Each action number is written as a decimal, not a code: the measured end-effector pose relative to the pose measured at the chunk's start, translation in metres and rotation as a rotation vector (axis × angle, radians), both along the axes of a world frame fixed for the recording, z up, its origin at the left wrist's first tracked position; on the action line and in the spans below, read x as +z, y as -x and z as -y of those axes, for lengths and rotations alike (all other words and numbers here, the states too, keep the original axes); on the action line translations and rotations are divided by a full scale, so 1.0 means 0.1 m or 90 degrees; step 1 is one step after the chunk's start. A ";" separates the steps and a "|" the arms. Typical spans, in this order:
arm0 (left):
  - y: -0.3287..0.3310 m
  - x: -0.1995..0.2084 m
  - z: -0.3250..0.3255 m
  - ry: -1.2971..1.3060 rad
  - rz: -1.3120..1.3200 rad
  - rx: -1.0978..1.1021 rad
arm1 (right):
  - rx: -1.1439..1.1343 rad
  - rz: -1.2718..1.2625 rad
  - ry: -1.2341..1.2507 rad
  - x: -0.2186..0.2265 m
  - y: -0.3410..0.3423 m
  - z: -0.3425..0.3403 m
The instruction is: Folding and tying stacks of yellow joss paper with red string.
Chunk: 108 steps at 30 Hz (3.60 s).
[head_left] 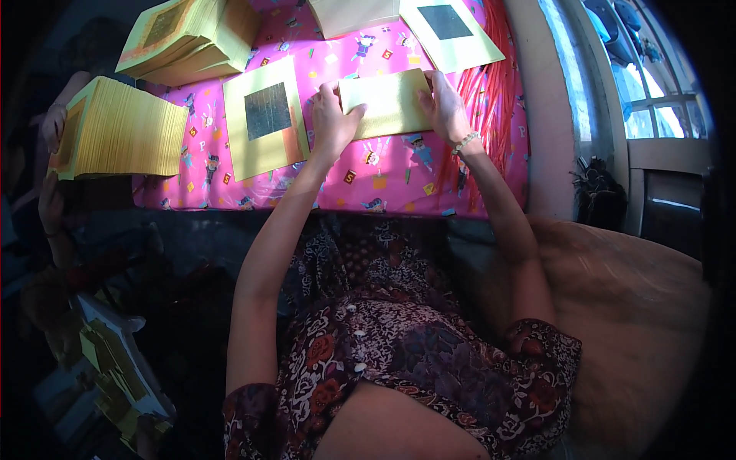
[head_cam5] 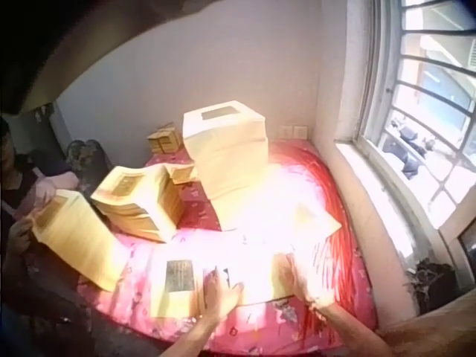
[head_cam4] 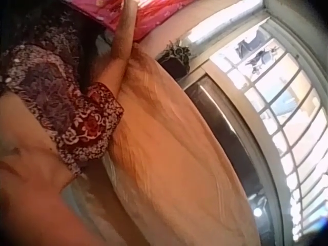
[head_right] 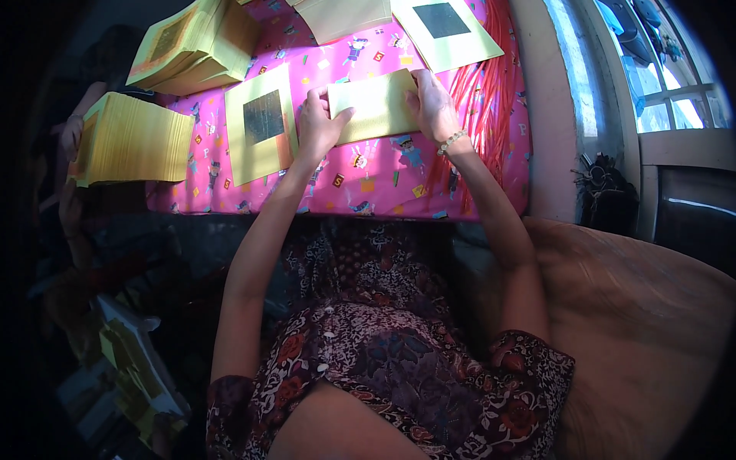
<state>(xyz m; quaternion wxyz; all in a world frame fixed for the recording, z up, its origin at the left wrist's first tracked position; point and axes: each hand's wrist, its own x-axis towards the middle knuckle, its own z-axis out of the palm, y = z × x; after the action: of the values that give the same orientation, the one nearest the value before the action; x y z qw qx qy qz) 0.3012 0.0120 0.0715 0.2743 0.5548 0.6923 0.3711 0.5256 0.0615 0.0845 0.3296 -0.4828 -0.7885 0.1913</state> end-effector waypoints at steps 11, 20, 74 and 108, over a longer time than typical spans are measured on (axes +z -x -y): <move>-0.02 0.05 0.02 -0.011 -0.075 0.007 | -0.030 0.017 0.146 -0.05 -0.09 -0.10; -0.14 0.08 0.17 -0.175 -0.273 -0.052 | -0.024 0.023 0.180 -0.02 -0.09 -0.17; 1.79 0.29 1.05 -0.226 -0.453 -0.295 | 0.331 0.365 -0.188 0.06 1.82 0.73; 1.41 -0.02 1.68 -0.125 0.040 0.261 | 0.067 -0.043 0.216 0.09 1.74 1.13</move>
<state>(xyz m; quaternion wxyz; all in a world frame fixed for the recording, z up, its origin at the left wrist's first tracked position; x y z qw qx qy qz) 0.1603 -0.1562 0.0693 0.1592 0.4144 0.7426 0.5015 0.3514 -0.0515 0.0935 0.2590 -0.4828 -0.7576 0.3547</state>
